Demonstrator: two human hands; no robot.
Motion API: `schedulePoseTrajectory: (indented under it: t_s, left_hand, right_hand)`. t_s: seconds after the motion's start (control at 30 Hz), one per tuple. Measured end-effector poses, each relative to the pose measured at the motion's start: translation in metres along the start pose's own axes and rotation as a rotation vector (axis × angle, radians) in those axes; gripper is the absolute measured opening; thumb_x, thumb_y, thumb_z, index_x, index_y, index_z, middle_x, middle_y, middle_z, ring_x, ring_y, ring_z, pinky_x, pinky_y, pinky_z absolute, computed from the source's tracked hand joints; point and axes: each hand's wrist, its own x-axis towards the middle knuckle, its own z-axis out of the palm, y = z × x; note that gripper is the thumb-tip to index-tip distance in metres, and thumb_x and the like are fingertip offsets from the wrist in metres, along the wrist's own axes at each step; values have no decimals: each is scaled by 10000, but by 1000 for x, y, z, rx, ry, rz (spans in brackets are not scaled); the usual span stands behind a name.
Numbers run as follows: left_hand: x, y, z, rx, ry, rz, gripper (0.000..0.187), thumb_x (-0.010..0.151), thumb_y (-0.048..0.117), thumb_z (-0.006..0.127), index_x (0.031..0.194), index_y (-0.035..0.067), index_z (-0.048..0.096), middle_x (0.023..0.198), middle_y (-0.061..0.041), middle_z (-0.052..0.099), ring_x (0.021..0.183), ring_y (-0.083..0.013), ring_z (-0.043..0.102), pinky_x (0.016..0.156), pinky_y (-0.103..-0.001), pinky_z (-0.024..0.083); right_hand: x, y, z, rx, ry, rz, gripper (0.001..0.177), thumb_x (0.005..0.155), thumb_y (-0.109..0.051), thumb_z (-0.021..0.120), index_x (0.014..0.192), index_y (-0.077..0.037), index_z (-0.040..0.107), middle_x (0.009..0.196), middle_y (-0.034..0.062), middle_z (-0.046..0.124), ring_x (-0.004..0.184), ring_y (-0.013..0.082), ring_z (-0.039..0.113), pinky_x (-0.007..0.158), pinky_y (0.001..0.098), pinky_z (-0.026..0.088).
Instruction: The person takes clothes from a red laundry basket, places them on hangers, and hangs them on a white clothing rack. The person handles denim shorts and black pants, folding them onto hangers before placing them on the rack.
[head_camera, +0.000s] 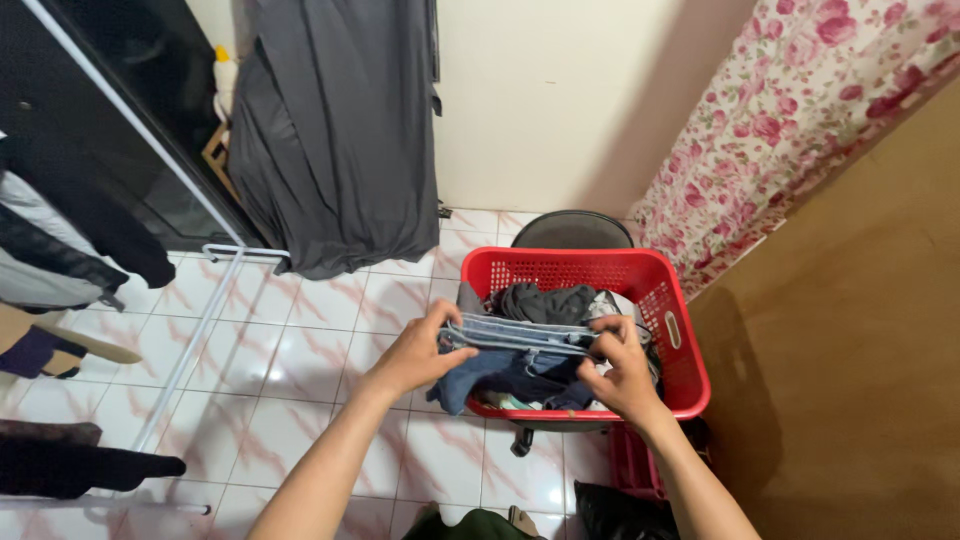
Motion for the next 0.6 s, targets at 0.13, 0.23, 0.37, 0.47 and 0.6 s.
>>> schedulePoseTrajectory:
  t_s: [0.13,0.23,0.37,0.47,0.6]
  left_hand:
    - [10,-5,18,-299,69,109,605,808,143,844,1282,78,473,1024,-63,708,934,-113,676,830,-274,552]
    - [16,-22,39,-367,50,70,601,874,189,816,1348,78,463,1071,-73,679,967,-129,652,855,-280,549]
    - [34,-61,80,-313,110,0,588,890,182,807,1365,86,473,1092,-92,654,1003,-177,644,881,-312,546]
    - [60,-106,112,-336,103,-57,654,836,141,822,1368,97,445,1143,-86,661,1064,-180,640,913,-336,533]
    - [95,-170,159,-168,145,-265,679,801,163,831,1364,115,454,1145,-157,720,1091,-287,690,941,-387,532]
  right_hand:
    - [-8,7,-21,137,-35,182,159,755,23,677,781,-30,529,1138,88,658,890,156,590,759,283,478]
    - [-15,23,-31,246,-63,320,122,792,20,652,816,-36,546,1105,72,700,891,131,575,773,271,468]
    - [-24,63,-26,297,-83,452,118,819,17,643,845,-40,544,1103,60,709,922,111,575,780,268,462]
    - [-32,113,-6,244,-55,514,109,839,-26,644,885,-55,550,1057,60,705,913,97,592,800,261,497]
    - [-45,191,38,-29,-63,682,179,812,-63,691,953,-56,581,994,113,655,851,218,583,739,340,491]
